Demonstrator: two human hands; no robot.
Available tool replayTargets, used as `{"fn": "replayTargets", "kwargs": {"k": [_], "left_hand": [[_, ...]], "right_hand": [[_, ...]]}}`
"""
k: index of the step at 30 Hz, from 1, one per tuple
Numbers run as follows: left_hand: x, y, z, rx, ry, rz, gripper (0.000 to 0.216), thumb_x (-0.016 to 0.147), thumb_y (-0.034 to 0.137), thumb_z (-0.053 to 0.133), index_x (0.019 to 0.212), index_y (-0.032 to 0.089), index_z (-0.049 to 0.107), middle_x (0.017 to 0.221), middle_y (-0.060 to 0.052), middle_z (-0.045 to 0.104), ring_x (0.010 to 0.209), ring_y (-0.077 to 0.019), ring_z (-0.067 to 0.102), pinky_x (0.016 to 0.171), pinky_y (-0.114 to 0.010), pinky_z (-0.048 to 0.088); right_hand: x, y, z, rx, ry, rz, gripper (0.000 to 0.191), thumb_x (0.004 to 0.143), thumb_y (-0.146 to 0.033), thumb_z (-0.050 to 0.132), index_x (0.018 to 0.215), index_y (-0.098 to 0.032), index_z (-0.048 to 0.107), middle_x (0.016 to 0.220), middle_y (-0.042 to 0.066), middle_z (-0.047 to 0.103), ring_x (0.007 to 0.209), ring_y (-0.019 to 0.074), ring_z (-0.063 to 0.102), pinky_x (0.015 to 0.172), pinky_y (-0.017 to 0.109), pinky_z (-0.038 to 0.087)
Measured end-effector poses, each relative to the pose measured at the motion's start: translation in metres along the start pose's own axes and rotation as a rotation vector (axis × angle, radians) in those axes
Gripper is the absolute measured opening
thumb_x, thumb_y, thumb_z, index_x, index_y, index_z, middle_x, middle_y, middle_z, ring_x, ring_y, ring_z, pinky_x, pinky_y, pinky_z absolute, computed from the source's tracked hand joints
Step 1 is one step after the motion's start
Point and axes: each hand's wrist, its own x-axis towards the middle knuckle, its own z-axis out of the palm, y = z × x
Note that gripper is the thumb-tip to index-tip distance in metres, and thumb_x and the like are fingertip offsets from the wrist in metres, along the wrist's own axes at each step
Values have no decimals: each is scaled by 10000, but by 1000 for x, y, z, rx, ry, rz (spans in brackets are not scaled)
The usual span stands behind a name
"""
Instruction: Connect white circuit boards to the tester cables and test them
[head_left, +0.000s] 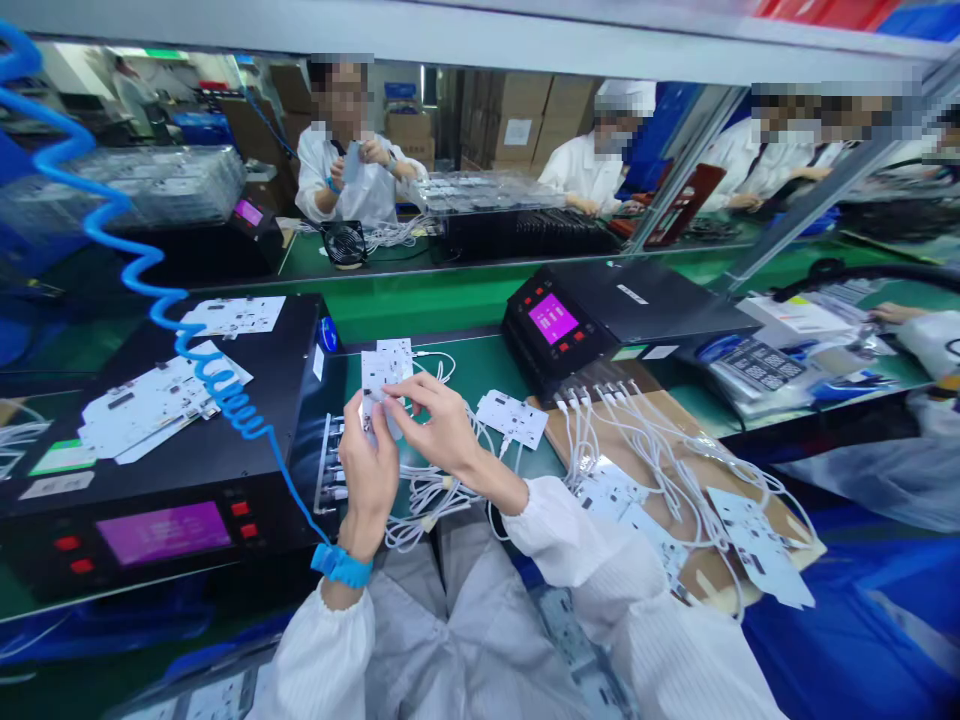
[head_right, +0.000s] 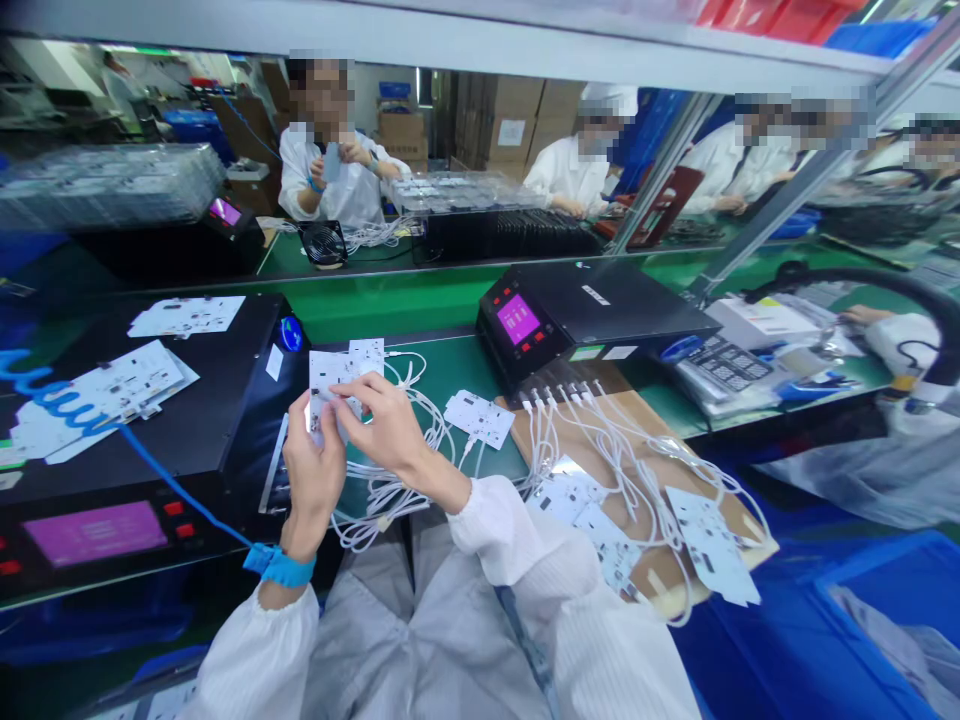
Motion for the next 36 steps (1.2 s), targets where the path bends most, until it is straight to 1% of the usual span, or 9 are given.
{"fn": "replayTargets", "kwargs": {"k": [2,5,7,10,15,21,27,31,36], "left_hand": [[-1,0,1,4,-1,14,379,1049,428,529,1332,195,627,1238,-139,738,1092,-227,724,892,-313,575],[-2,0,2,16,-11,14,416,1053,461,513,1343,185,628,1254,-155,735,1094,-241,729,877,-324,579],[-3,0,2,24,-18,4,459,1052,489,507,1375,182,612,1268,-165,733,1117,-260,728,888,-347,581],[-5,1,2,20,-29,-21,507,1046,519,503,1412,179,589,1259,-171,741,1133,-280,729,910,-378,586],[-5,3,3,10,-28,-51,533,1030,554,520,1417,195,591,1264,-168,742,1158,-291,724,944,-397,585],[-6,7,2,6,-54,-1,511,1050,519,494,1402,164,602,1284,-179,732,1169,-270,722,964,-363,583],[-7,9,2,34,-72,36,504,1059,464,487,1451,161,577,1339,-183,713,1261,-278,689,1051,-381,559],[-6,9,2,65,-93,57,499,1070,450,452,1449,155,585,1332,-185,718,1267,-276,690,1048,-372,562],[-6,8,2,83,-98,73,492,1066,415,453,1460,144,571,1358,-193,704,1271,-276,690,1043,-366,570]], "right_hand": [[1,-2,2,23,45,-3,143,984,-278,669,1035,-204,779,936,40,724,774,136,634,722,288,560],[2,-5,4,40,80,-3,92,972,-250,662,989,-196,734,917,29,703,792,136,653,760,298,576],[2,-5,5,42,86,-14,64,965,-237,649,968,-199,700,922,27,689,814,140,667,786,307,586],[1,-4,8,44,76,-45,50,968,-241,632,954,-206,665,921,21,668,813,138,665,782,304,590],[0,-2,10,33,93,-43,58,989,-258,594,966,-212,622,941,26,642,837,144,657,799,309,592],[1,-3,10,-1,76,-86,65,1013,-253,570,980,-217,614,961,33,640,865,150,652,802,306,588],[3,0,12,-42,70,-109,84,1030,-252,550,995,-217,619,982,46,638,882,159,636,815,324,586],[3,2,12,-40,72,-121,94,1043,-247,538,1007,-221,621,990,50,635,894,162,636,821,320,585],[3,4,12,-43,66,-150,110,1052,-250,529,1019,-217,629,1004,55,648,909,166,634,830,322,572]]}}
